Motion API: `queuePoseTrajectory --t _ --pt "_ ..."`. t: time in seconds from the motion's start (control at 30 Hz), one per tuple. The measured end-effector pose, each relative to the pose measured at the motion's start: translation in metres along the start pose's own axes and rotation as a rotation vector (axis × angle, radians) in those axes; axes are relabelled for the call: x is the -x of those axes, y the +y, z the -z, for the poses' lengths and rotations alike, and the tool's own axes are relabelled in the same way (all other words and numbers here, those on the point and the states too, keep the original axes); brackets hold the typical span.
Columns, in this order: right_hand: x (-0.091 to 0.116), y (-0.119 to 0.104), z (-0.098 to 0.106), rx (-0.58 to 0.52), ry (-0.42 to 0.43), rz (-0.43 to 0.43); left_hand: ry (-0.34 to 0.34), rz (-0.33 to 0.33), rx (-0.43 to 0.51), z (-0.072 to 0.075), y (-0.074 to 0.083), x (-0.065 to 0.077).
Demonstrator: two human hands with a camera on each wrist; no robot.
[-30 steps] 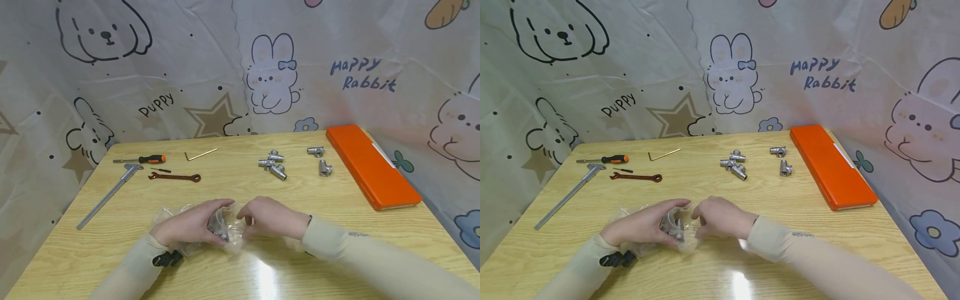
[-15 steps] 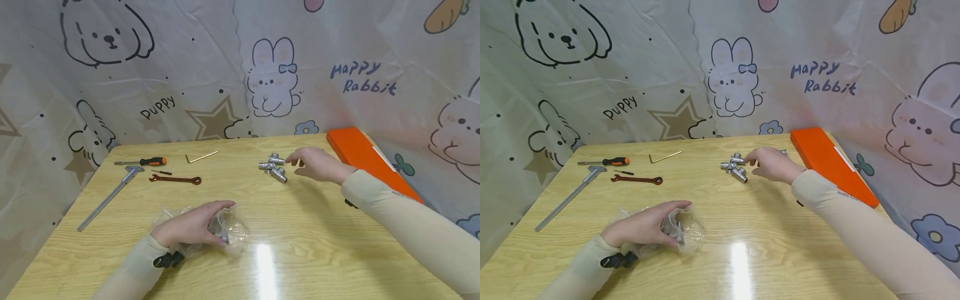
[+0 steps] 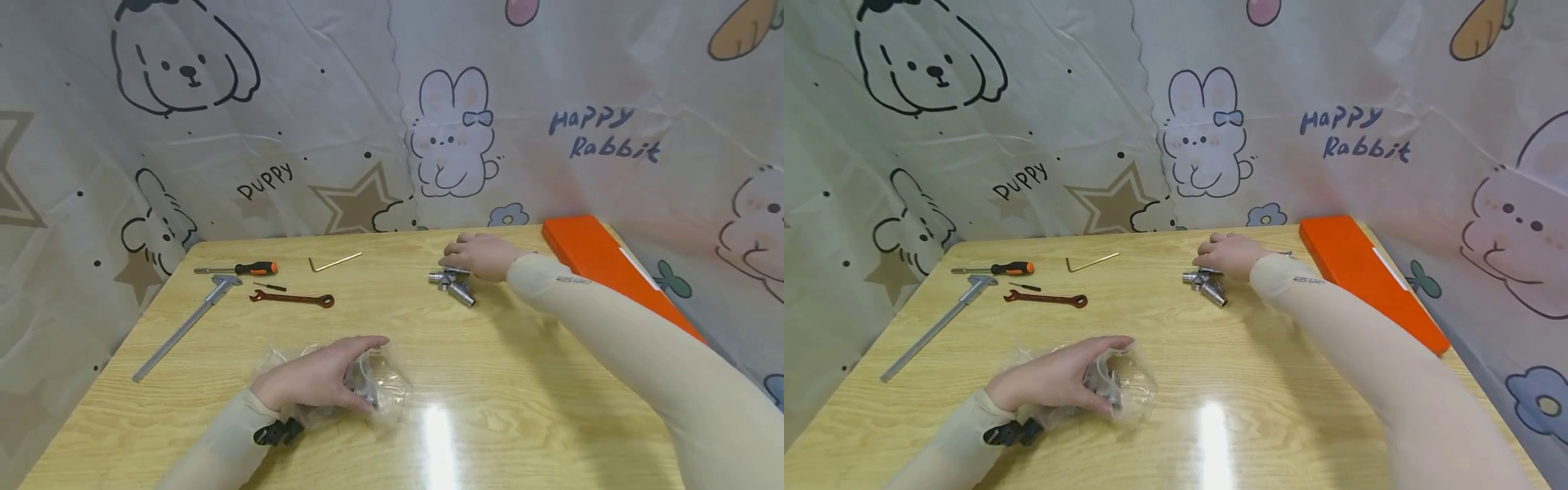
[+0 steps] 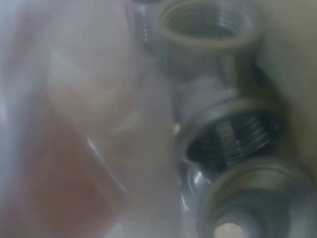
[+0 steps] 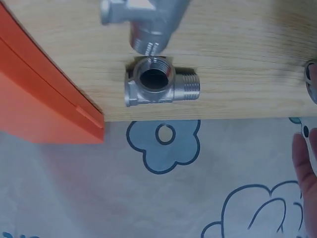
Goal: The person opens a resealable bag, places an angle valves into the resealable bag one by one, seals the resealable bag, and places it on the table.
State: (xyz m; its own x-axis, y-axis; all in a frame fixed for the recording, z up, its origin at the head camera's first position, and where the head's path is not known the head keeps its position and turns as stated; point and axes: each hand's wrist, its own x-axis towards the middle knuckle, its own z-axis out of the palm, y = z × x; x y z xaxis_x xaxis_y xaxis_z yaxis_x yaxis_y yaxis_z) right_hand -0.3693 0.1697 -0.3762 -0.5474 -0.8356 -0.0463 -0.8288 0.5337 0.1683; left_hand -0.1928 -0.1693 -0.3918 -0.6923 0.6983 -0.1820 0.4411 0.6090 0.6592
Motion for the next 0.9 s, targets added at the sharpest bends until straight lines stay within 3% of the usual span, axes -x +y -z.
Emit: queuePoseTrajectory --t 0.23,0.53,0.63,0.77,0.9 --pt "-0.011 0.000 -0.002 0.061 -0.064 0.024 -0.009 0.006 0.011 -0.001 0.001 0.000" --pt "-0.012 0.005 -0.003 0.199 -0.029 0.083 -0.007 0.019 0.009 -0.001 0.001 0.000" --pt "-0.007 0.008 -0.002 0.125 0.027 0.028 -0.008 0.025 0.010 -0.003 0.001 0.000" --pt "0.006 0.006 0.011 -0.098 0.141 -0.139 -0.004 0.023 -0.004 -0.003 0.001 0.001" --pt "0.024 -0.006 0.031 -0.251 0.269 -0.278 0.009 0.014 -0.021 -0.001 0.001 0.001"
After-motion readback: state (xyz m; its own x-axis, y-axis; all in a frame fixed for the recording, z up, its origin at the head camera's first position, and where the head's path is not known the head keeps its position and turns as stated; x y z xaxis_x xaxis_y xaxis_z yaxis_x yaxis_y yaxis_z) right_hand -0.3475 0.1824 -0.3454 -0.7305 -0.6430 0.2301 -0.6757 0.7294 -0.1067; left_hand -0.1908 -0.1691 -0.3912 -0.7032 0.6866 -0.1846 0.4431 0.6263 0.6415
